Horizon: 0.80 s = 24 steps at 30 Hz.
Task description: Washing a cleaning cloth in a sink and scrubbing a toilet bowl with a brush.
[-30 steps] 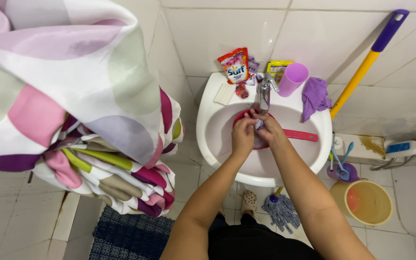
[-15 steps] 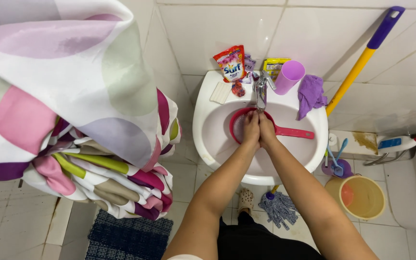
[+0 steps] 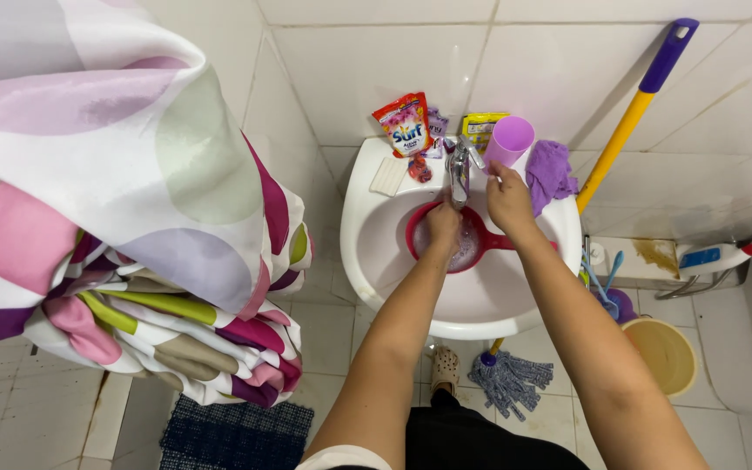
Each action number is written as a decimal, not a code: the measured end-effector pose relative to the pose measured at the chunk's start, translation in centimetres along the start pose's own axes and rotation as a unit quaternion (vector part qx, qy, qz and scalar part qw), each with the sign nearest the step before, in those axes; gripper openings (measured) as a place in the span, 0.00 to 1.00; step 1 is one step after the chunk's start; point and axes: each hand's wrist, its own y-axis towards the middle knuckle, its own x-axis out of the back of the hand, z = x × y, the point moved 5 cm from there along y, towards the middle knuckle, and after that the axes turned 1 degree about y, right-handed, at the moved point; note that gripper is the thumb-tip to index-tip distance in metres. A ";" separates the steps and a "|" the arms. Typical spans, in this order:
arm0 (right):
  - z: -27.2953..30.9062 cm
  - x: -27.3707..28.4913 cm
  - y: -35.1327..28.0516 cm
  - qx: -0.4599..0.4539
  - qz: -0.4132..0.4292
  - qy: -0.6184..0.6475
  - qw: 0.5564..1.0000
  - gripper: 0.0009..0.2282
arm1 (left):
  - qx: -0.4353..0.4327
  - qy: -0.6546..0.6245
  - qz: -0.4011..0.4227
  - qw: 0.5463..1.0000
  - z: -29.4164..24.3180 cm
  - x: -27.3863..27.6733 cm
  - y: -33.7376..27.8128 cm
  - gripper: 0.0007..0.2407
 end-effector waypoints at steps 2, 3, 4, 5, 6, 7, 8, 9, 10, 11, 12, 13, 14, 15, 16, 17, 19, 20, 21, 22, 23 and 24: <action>3.5 0.7 1.0 0.008 0.013 -0.024 1.000 0.15 | 0.008 0.012 -0.019 1.000 -0.1 0.0 0.1 0.08; 5.2 0.9 1.4 0.015 0.025 -0.049 0.998 0.15 | 0.018 0.026 -0.037 0.999 -0.1 0.1 0.2 0.08; 5.8 1.0 1.6 0.016 0.026 -0.048 0.998 0.15 | 0.017 0.025 -0.038 0.999 0.8 0.4 1.2 0.08; 6.4 0.9 1.8 0.022 0.033 -0.056 0.998 0.15 | 0.030 0.037 -0.015 0.999 1.8 0.6 2.1 0.07; 6.9 0.9 2.0 0.028 0.041 -0.064 0.997 0.14 | 0.044 0.049 0.007 0.998 2.9 0.8 3.0 0.06; 7.7 1.1 2.1 0.029 0.044 -0.063 0.997 0.14 | 0.044 0.047 0.003 0.998 3.6 1.5 3.7 0.06; 8.2 1.2 2.1 0.017 0.055 -0.087 0.995 0.14 | 0.054 0.024 0.031 0.998 4.5 1.8 4.3 0.06; 8.9 1.4 2.3 0.005 0.064 -0.110 0.992 0.14 | 0.063 0.002 0.060 0.996 5.2 2.1 4.9 0.07; 9.3 1.6 2.3 0.007 0.066 -0.109 0.992 0.14 | 0.062 0.001 0.057 0.996 4.2 1.8 3.8 0.07; 9.4 1.8 2.4 -0.016 0.083 -0.114 0.990 0.14 | 0.065 -0.009 0.071 0.995 3.1 1.2 2.7 0.05; 9.5 2.0 2.4 -0.038 0.100 -0.119 0.987 0.14 | 0.068 -0.019 0.085 0.994 2.0 0.7 1.6 0.05; 9.1 1.9 2.5 -0.036 0.102 -0.118 0.987 0.14 | 0.066 -0.020 0.084 0.994 1.8 0.5 1.3 0.05; 8.6 1.8 2.6 -0.049 0.104 -0.097 0.989 0.16 | 0.061 -0.026 0.081 0.994 1.5 0.4 1.0 0.04; 8.1 1.8 2.7 -0.063 0.107 -0.076 0.989 0.17 | 0.057 -0.032 0.079 0.995 1.2 0.2 0.7 0.04; 5.7 0.9 1.8 -0.060 0.108 -0.075 0.989 0.17 | 0.054 -0.034 0.077 0.995 1.7 0.5 1.3 0.04; 3.3 0.4 1.2 -0.060 0.064 0.030 0.996 0.17 | 0.038 -0.022 0.070 0.997 2.0 0.9 1.9 0.04; -0.5 -1.7 -1.2 -0.056 0.022 0.136 0.989 0.17 | 0.017 -0.013 0.062 0.998 1.4 1.2 2.2 0.04; -3.2 -4.1 -3.2 -0.200 0.037 0.361 0.910 0.15 | -0.004 0.019 0.045 0.999 0.4 1.3 1.8 0.06; -5.4 -6.8 -6.1 -0.332 0.051 0.557 0.759 0.14 | -0.024 0.050 0.025 0.998 -0.2 1.8 1.1 0.09; -6.2 -7.8 -6.6 -0.333 0.056 0.556 0.760 0.14 | -0.024 0.047 0.021 0.998 -0.1 1.9 0.8 0.09; -6.9 -9.4 -7.4 -0.367 0.075 0.582 0.721 0.13 | -0.039 0.070 -0.003 0.997 -0.2 2.4 0.5 0.11; -7.6 -10.9 -8.2 -0.401 0.094 0.606 0.681 0.12 | -0.054 0.093 -0.028 0.994 -0.3 2.9 0.1 0.14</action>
